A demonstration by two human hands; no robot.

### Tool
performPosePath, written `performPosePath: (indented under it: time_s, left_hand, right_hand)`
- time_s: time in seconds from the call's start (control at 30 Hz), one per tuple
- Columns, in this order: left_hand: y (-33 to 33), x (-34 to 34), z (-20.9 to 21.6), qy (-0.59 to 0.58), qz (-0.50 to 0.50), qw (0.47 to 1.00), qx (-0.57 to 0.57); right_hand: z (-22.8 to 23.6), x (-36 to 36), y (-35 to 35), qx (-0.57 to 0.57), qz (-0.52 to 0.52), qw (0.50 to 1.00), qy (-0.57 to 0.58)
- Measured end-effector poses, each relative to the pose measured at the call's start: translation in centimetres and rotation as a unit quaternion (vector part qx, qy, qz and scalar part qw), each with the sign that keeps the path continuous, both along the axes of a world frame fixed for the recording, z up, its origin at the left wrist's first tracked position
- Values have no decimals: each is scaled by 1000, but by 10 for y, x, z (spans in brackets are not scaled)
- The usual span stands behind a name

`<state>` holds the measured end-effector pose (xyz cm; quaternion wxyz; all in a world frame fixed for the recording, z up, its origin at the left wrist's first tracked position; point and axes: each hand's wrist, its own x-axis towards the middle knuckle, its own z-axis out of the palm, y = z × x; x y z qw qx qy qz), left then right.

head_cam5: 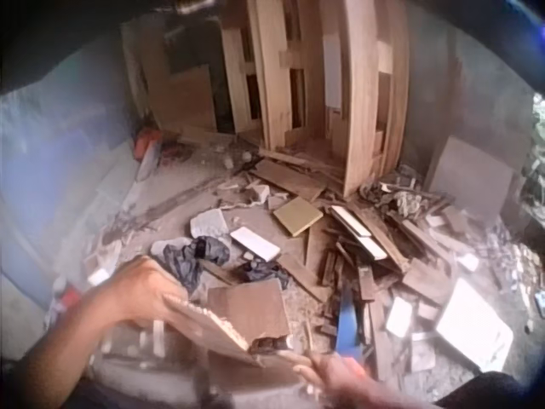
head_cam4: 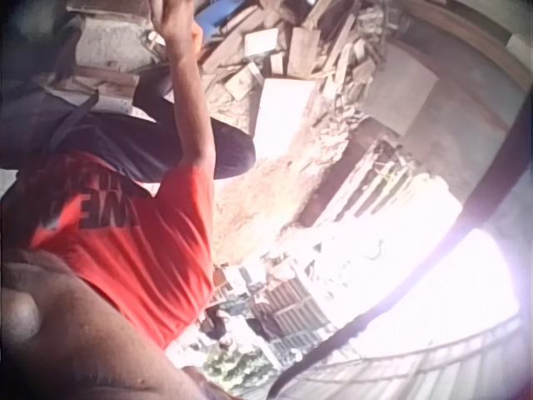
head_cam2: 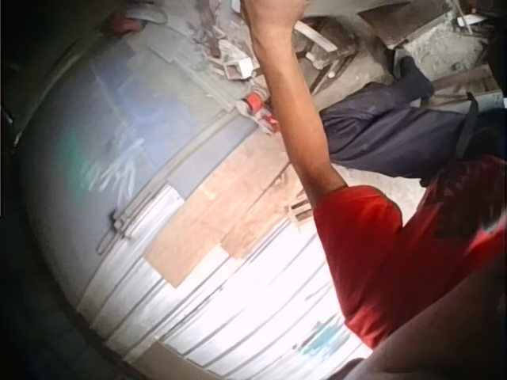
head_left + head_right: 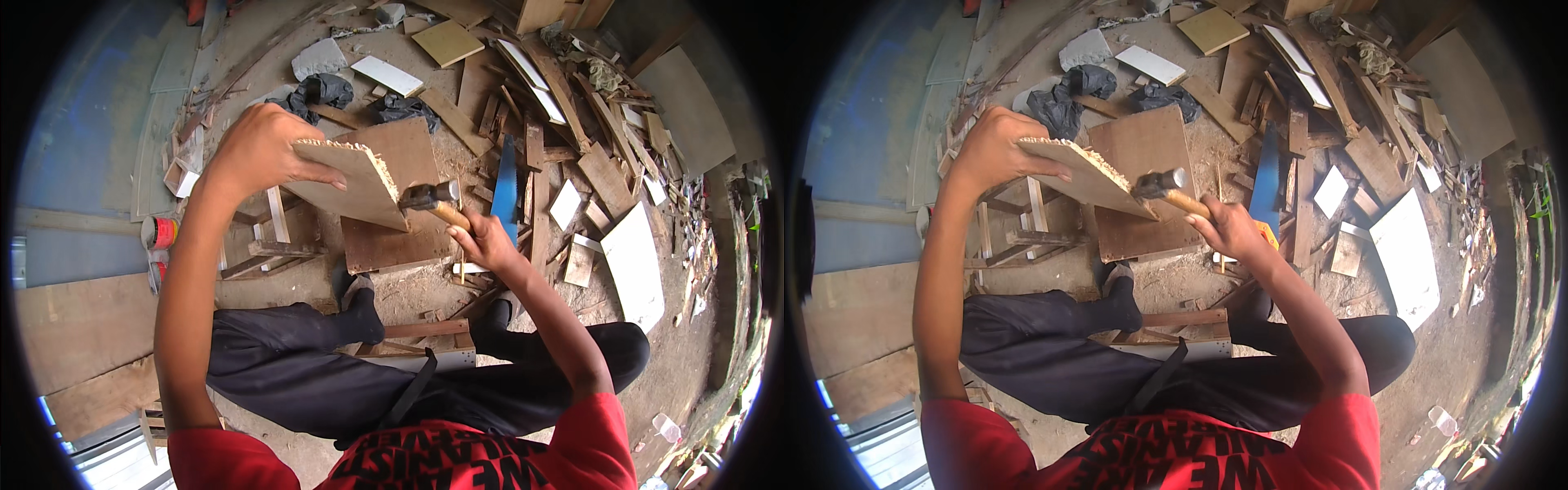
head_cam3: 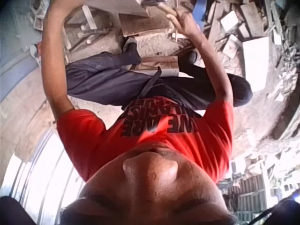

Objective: The person sits on the floor and uses a hand saw to cut a rectangular piece of wood placed on a small wooden stand. After sawing through the wood, the person uses a hammer to break off the cut section and then uses the hammer to chip away at the edges of the remaining piece.

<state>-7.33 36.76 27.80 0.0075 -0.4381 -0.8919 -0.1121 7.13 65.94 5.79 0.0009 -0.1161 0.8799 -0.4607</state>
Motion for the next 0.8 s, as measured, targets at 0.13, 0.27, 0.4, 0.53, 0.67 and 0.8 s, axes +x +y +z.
performPosePath:
  time_s: [0.13,0.27,0.4,0.53,0.67,0.8]
  left_hand:
    - [-2,-4,-3,6,-2,1000,11]
    - [-2,-3,-1,-10,19,1000,-22]
    - [-1,-4,-1,-7,1,1000,13]
    - [-3,-3,-4,-10,-1,1000,14]
    - [-1,3,-1,1,9,1000,7]
    - [-1,0,-1,12,5,1000,0]
  right_hand:
    - [-6,2,4,44,-9,999,0]
    - [20,-8,-21,-40,-37,994,90]
    - [-15,16,-1,109,-20,993,-48]
    - [-7,9,-10,-24,-62,998,-19]
    - [-6,7,-23,-82,-52,995,-33]
    - [-36,23,-2,70,-24,995,-61]
